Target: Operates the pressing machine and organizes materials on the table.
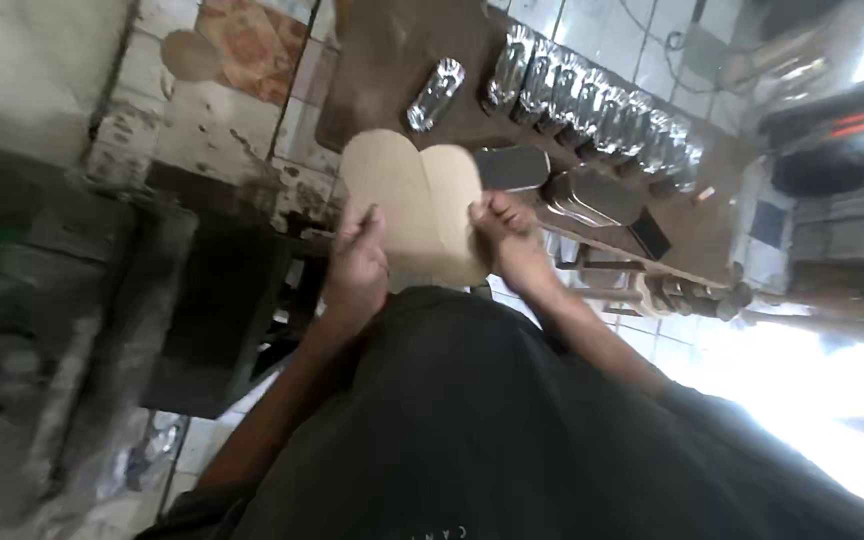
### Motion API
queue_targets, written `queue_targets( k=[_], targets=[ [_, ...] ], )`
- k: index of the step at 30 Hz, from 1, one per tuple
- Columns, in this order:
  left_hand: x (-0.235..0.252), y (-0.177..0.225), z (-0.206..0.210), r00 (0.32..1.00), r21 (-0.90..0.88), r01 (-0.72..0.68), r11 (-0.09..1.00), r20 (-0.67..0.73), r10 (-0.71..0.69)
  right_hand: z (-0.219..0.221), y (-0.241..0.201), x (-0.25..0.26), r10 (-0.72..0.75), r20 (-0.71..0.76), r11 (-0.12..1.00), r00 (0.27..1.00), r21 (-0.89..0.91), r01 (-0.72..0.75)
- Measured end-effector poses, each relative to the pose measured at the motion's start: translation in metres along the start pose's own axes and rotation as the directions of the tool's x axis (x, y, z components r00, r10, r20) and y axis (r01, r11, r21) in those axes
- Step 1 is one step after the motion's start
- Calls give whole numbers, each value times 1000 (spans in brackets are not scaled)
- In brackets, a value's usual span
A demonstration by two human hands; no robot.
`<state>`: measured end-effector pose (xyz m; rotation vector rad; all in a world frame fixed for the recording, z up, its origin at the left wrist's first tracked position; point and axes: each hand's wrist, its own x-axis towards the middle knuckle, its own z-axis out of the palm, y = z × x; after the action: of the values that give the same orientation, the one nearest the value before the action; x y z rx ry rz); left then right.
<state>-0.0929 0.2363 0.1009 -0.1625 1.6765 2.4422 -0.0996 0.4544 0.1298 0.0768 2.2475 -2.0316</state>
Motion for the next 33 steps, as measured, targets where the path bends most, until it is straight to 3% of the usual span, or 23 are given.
queue_targets(
  k=[2,5,8,10,11,13,14,16,18,19,20,21,22,23,25,28,30,33],
  targets=[
    [3,11,0,1000,-31,15,999,-1,-15,35,-17,-5,82,95,993,992,73,-89],
    [5,28,3,997,-65,-81,995,3,82,36,-40,-5,125,241,987,962,73,-147],
    [6,39,15,985,-124,-126,984,99,139,19,-56,-11,-158,261,987,952,32,155],
    [9,35,18,971,-234,-81,969,203,130,9,-56,-14,-382,223,924,897,57,379],
    [16,26,20,935,-267,-86,960,312,171,2,-55,-11,-458,261,887,850,81,454],
    [39,5,40,704,-172,-227,959,651,284,-17,-48,-8,-520,363,848,773,114,517],
    [38,-5,68,689,-158,-253,955,664,292,-33,-47,-10,-475,416,871,775,99,481],
    [42,-45,115,754,-123,-181,976,619,218,-82,-39,-17,-320,424,939,848,23,343],
    [43,-94,146,869,233,-94,968,494,-35,-133,26,-24,-294,283,935,913,-111,336],
    [43,-120,161,891,518,9,855,384,-242,-164,63,-35,-202,230,934,952,-246,258],
    [49,-150,175,846,734,77,674,309,-434,-197,99,-50,-84,194,916,977,-371,153],
    [61,-186,186,771,863,36,503,296,-564,-228,139,-67,70,178,877,982,-481,25],
    [72,-226,192,708,922,-131,365,344,-617,-258,174,-89,231,165,828,959,-551,-105],
    [81,-265,194,671,918,-294,265,396,-626,-285,203,-115,389,145,775,910,-585,-238],
    [96,-324,203,681,881,-444,162,449,-578,-331,254,-179,590,55,668,805,-594,-449],
    [120,-356,235,753,950,-309,54,279,-596,-376,277,-273,823,-36,443,567,-583,-681],
    [133,-365,251,788,973,-228,-33,165,-593,-391,279,-316,893,-109,319,436,-530,-785],
    [135,-388,256,817,977,-205,-61,136,-561,-393,277,-351,938,-199,204,283,-344,-917]
  ],
)
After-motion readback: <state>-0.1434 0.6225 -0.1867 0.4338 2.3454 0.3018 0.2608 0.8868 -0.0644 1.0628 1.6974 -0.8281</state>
